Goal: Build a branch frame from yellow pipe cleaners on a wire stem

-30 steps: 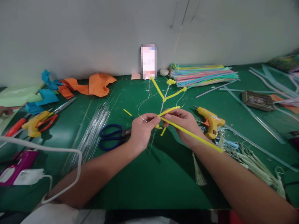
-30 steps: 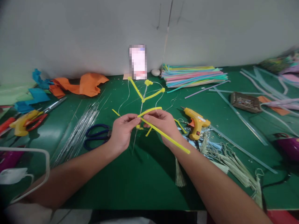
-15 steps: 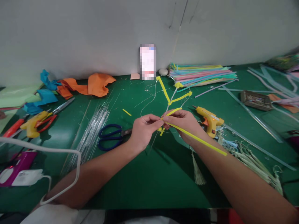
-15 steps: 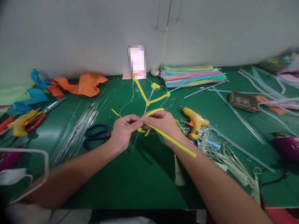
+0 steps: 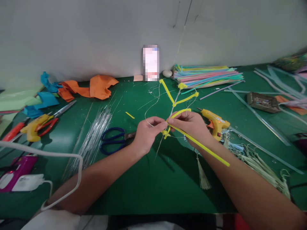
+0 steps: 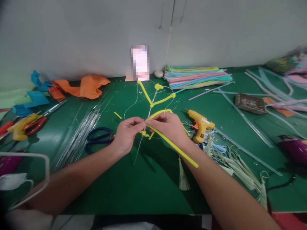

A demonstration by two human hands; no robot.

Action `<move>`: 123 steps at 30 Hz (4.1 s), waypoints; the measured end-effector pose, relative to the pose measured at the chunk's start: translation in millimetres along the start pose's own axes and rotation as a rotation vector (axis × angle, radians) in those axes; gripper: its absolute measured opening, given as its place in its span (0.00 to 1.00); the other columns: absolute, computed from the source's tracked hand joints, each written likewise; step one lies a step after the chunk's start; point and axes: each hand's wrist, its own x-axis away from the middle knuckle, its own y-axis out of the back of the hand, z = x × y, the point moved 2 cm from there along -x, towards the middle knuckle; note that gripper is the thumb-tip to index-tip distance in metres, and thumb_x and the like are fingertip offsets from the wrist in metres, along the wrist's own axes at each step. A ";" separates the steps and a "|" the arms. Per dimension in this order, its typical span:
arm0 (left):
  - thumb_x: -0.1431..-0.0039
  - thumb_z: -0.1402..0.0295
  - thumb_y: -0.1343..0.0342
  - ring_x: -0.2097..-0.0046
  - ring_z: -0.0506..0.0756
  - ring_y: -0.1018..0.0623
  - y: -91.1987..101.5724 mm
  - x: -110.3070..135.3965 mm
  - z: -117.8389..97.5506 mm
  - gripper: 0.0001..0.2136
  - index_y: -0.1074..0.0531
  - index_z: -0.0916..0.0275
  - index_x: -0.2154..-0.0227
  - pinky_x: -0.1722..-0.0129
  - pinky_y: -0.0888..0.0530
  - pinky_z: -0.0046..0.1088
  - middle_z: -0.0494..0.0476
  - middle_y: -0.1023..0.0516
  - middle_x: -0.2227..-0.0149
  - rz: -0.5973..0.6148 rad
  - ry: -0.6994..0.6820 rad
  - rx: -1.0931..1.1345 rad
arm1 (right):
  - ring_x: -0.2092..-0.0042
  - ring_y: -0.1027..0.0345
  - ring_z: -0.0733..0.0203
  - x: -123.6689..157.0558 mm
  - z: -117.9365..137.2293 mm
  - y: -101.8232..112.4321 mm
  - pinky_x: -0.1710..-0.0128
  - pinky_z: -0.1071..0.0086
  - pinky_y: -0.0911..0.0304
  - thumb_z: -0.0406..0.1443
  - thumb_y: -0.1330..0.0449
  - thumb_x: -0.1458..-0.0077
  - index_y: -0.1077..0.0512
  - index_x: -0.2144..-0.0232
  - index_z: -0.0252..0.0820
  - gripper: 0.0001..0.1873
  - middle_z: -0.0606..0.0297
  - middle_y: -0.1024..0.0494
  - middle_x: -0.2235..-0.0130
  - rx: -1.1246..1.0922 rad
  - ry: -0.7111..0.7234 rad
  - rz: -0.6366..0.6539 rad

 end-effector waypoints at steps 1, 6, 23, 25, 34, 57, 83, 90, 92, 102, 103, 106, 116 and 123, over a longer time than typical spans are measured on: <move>0.51 0.64 0.33 0.71 0.49 0.26 0.0 -0.3 -0.3 0.07 0.23 0.61 0.76 0.65 0.29 0.27 0.49 0.24 0.76 -0.017 -0.004 -0.008 | 0.74 0.30 0.63 0.0 0.2 -0.6 0.72 0.69 0.35 0.43 0.27 0.57 0.20 0.77 0.42 0.11 0.65 0.22 0.77 -0.013 -0.009 -0.011; 0.52 0.65 0.34 0.70 0.49 0.25 -0.8 -1.8 -0.5 0.06 0.23 0.61 0.75 0.64 0.28 0.28 0.50 0.23 0.74 -0.038 -0.006 -0.004 | 0.77 0.30 0.65 1.2 4.7 -6.3 0.72 0.70 0.34 0.40 0.25 0.62 0.20 0.78 0.41 0.11 0.66 0.23 0.80 -0.115 -0.057 -0.046; 0.41 0.66 0.42 0.73 0.51 0.32 -6.2 24.4 -48.3 0.03 0.27 0.56 0.70 0.70 0.38 0.31 0.49 0.30 0.76 0.251 -1.072 -1.070 | 0.75 0.30 0.64 2.7 0.3 -6.5 0.71 0.68 0.34 0.40 0.27 0.58 0.21 0.77 0.41 0.10 0.67 0.23 0.79 -0.199 -0.031 -0.158; 0.38 0.69 0.45 0.69 0.52 0.28 -14.3 27.3 -38.7 0.06 0.24 0.55 0.62 0.67 0.37 0.33 0.51 0.25 0.72 0.344 -1.091 -1.220 | 0.75 0.30 0.64 4.2 0.0 -7.4 0.71 0.68 0.34 0.41 0.27 0.58 0.21 0.76 0.42 0.10 0.66 0.23 0.78 -0.164 -0.039 -0.153; 0.35 0.71 0.51 0.70 0.54 0.28 -21.9 25.5 -33.6 0.11 0.24 0.55 0.65 0.70 0.41 0.35 0.54 0.23 0.71 0.383 -0.973 -1.225 | 0.70 0.28 0.62 7.7 0.6 -16.0 0.69 0.68 0.33 0.41 0.27 0.58 0.19 0.75 0.42 0.10 0.64 0.20 0.74 -0.091 -0.034 -0.102; 0.41 0.70 0.40 0.58 0.53 0.21 16.1 -9.6 -47.0 0.03 0.27 0.60 0.70 0.57 0.24 0.32 0.55 0.21 0.58 -0.146 -0.550 -0.393 | 0.76 0.27 0.67 7.8 -3.3 -18.9 0.69 0.70 0.30 0.38 0.28 0.54 0.20 0.76 0.44 0.06 0.68 0.21 0.76 -0.287 0.095 -0.023; 0.47 0.75 0.37 0.70 0.48 0.20 12.0 -7.6 -39.8 0.05 0.28 0.62 0.72 0.69 0.20 0.23 0.51 0.19 0.69 -0.178 -0.619 -0.280 | 0.73 0.27 0.68 5.8 -8.8 -21.9 0.69 0.73 0.30 0.33 0.24 0.61 0.20 0.73 0.45 0.11 0.71 0.21 0.75 -0.356 0.037 0.170; 0.48 0.74 0.36 0.73 0.47 0.21 10.1 -7.2 -43.7 0.06 0.28 0.62 0.73 0.71 0.21 0.22 0.49 0.20 0.70 -0.189 -0.587 -0.224 | 0.69 0.27 0.68 4.1 -7.8 -19.4 0.66 0.74 0.31 0.33 0.26 0.56 0.19 0.73 0.47 0.07 0.71 0.21 0.71 -0.331 0.112 0.150; 0.48 0.73 0.35 0.73 0.47 0.21 10.4 -7.6 -44.1 0.06 0.28 0.62 0.73 0.71 0.21 0.23 0.49 0.20 0.70 -0.177 -0.590 -0.231 | 0.69 0.27 0.69 4.1 -7.7 -18.5 0.66 0.74 0.32 0.33 0.27 0.55 0.19 0.73 0.47 0.06 0.71 0.21 0.72 -0.319 0.126 0.156; 0.46 0.70 0.36 0.72 0.47 0.22 13.3 -13.5 -47.6 0.06 0.24 0.60 0.65 0.71 0.22 0.23 0.50 0.21 0.71 -0.077 -0.485 -0.162 | 0.76 0.30 0.68 6.1 -8.4 -19.3 0.74 0.73 0.34 0.37 0.27 0.54 0.21 0.72 0.43 0.07 0.67 0.19 0.72 -0.326 0.028 0.192; 0.46 0.70 0.36 0.73 0.47 0.22 14.0 -14.5 -48.5 0.04 0.23 0.60 0.67 0.72 0.23 0.23 0.50 0.21 0.70 -0.062 -0.467 -0.165 | 0.76 0.30 0.68 6.2 -8.2 -19.9 0.75 0.73 0.33 0.37 0.28 0.53 0.21 0.71 0.43 0.07 0.66 0.19 0.72 -0.327 0.020 0.202; 0.49 0.69 0.34 0.72 0.47 0.23 17.7 -19.5 -50.4 0.06 0.22 0.60 0.67 0.72 0.24 0.23 0.50 0.21 0.70 -0.041 -0.387 -0.140 | 0.77 0.30 0.68 6.0 -7.7 -20.9 0.75 0.72 0.33 0.37 0.29 0.52 0.22 0.70 0.42 0.08 0.65 0.18 0.71 -0.333 0.001 0.225; 0.58 0.71 0.30 0.72 0.48 0.26 28.8 -32.8 -54.0 0.10 0.21 0.60 0.69 0.72 0.26 0.26 0.52 0.21 0.68 0.159 -0.041 -0.173 | 0.78 0.31 0.68 9.2 -4.1 -25.7 0.76 0.71 0.32 0.40 0.28 0.54 0.23 0.71 0.41 0.11 0.66 0.18 0.72 -0.261 -0.025 0.286; 0.55 0.73 0.33 0.70 0.50 0.24 26.5 -29.6 -57.4 0.06 0.20 0.60 0.70 0.72 0.25 0.26 0.53 0.21 0.70 0.165 -0.087 -0.361 | 0.78 0.31 0.68 10.5 -2.2 -26.0 0.76 0.72 0.32 0.39 0.28 0.54 0.24 0.71 0.41 0.11 0.66 0.18 0.72 -0.261 -0.004 0.274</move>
